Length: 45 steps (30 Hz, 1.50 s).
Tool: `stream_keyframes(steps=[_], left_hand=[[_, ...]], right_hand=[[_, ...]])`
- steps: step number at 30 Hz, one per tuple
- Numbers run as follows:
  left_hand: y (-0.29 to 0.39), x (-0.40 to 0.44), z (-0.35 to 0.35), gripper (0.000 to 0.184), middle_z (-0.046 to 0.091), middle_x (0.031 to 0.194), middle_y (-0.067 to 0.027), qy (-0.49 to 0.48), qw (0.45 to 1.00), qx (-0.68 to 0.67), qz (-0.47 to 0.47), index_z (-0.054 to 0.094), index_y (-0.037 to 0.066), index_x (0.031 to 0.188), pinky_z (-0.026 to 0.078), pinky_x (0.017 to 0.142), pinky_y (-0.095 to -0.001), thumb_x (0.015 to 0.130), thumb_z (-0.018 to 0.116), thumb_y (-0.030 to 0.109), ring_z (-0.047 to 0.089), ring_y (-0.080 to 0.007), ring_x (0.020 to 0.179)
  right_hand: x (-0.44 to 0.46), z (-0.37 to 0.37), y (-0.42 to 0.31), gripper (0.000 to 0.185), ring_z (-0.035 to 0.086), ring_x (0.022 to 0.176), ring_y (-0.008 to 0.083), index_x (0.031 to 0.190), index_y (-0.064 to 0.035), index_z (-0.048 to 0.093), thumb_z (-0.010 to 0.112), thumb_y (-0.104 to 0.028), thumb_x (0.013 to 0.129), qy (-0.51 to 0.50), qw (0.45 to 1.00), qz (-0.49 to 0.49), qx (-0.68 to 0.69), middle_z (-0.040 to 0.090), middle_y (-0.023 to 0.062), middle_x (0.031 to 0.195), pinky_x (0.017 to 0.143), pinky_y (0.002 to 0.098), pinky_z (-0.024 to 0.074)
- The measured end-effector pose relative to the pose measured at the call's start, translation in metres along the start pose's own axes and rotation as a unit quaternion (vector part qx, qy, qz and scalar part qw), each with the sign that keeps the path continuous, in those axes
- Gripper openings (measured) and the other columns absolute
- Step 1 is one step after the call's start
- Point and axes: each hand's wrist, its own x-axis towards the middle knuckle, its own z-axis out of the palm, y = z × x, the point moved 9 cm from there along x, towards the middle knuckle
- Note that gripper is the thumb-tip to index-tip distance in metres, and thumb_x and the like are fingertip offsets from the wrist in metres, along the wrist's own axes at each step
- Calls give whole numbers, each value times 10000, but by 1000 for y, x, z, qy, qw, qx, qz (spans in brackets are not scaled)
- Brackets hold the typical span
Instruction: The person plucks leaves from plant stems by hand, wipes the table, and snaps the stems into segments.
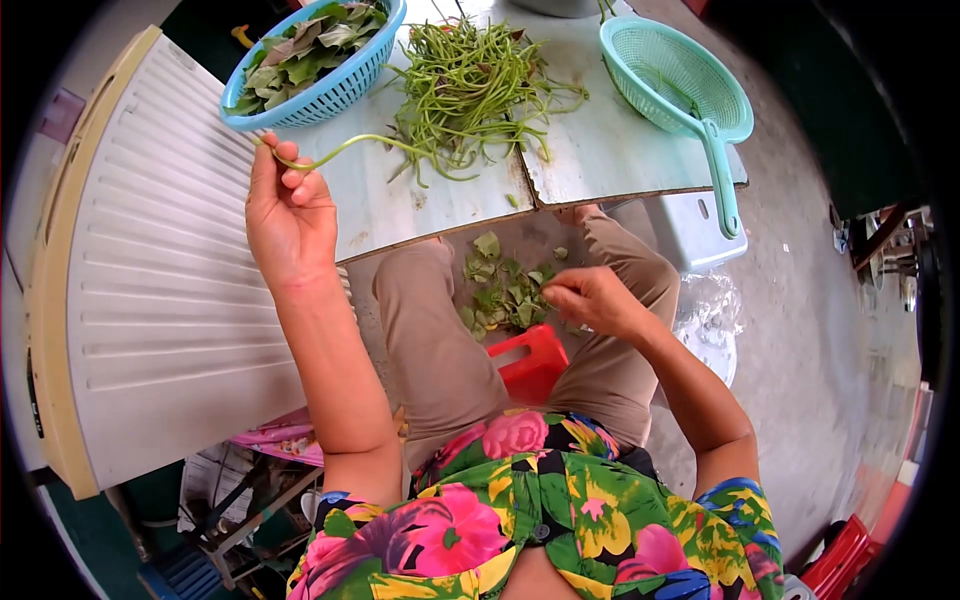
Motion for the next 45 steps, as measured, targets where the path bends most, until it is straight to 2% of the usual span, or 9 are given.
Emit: stream_keyframes(steps=[4, 7, 15, 20, 25, 29, 31, 39, 45], left_hand=[[-24, -2, -2, 133, 582, 760, -57, 13, 999, 10, -34, 564, 28, 902, 390, 443, -165, 871, 491, 135, 500, -68, 554], [-49, -12, 10, 125, 593, 757, -61, 22, 998, 40, -52, 571, 36, 896, 393, 441, -166, 866, 500, 135, 507, -71, 539], [-111, -37, 53, 131, 589, 744, -55, -50, 985, 107, -125, 564, 45, 906, 385, 407, -171, 866, 504, 155, 503, -53, 521], [-90, -17, 36, 132, 595, 726, -74, 13, 993, 87, -79, 561, 26, 891, 392, 393, -204, 867, 500, 141, 505, -85, 468], [-88, -7, 34, 127, 596, 703, -63, 19, 992, 109, -68, 568, 37, 887, 370, 390, -194, 864, 507, 146, 497, -84, 458], [-105, -16, 46, 154, 572, 667, -44, -87, 958, 258, -95, 569, 16, 952, 355, 435, -171, 854, 519, 124, 477, -53, 514], [-115, -24, 49, 186, 553, 651, -26, -97, 950, 270, -118, 558, 7, 991, 357, 463, -166, 840, 537, 113, 466, -43, 544], [-148, -55, 74, 262, 546, 690, -29, -178, 924, 218, -259, 454, 14, 1034, 361, 463, -181, 824, 567, 121, 479, -73, 552], [-132, -64, 61, 193, 555, 705, -28, -184, 867, 413, -210, 577, -15, 924, 408, 496, -179, 789, 614, 117, 514, -73, 590]], right_hand=[[-11, -27, -58, 308, 595, 655, 274, 970, -22, 575, 589, -268, 785, 83, 946, -99, -297, 574, 159, 884, 638, 333, 457], [-11, -71, -101, 319, 556, 718, 277, 998, -48, 555, 643, -188, 725, 168, 978, -55, -114, 559, 119, 896, 669, 380, 452], [-6, -72, -164, 171, 550, 657, 242, 872, -40, 602, 631, -105, 716, 321, 861, -298, -256, 580, 77, 712, 561, 319, 457], [17, -40, -98, 156, 534, 573, 159, 839, 10, 580, 602, -135, 783, 68, 992, -98, 27, 589, 67, 697, 566, 252, 450], [13, 14, -48, 259, 548, 810, 120, 868, -29, 605, 584, -279, 808, -166, 962, 36, 212, 606, 54, 799, 762, 262, 432], [5, 5, -58, 191, 570, 808, 206, 922, -60, 597, 614, -141, 750, 73, 882, -211, -416, 575, 114, 869, 748, 282, 441], [4, -43, -75, 178, 580, 711, 226, 905, -64, 594, 601, -70, 727, 143, 977, -143, -72, 575, 80, 876, 621, 286, 475], [-12, -89, -174, 187, 556, 632, 211, 875, -69, 591, 635, -63, 693, 309, 838, -355, -276, 559, 46, 752, 543, 298, 470], [-14, -99, -160, 89, 544, 600, 182, 786, -60, 589, 631, -72, 709, 304, 889, -281, -196, 550, 41, 675, 524, 272, 445]])
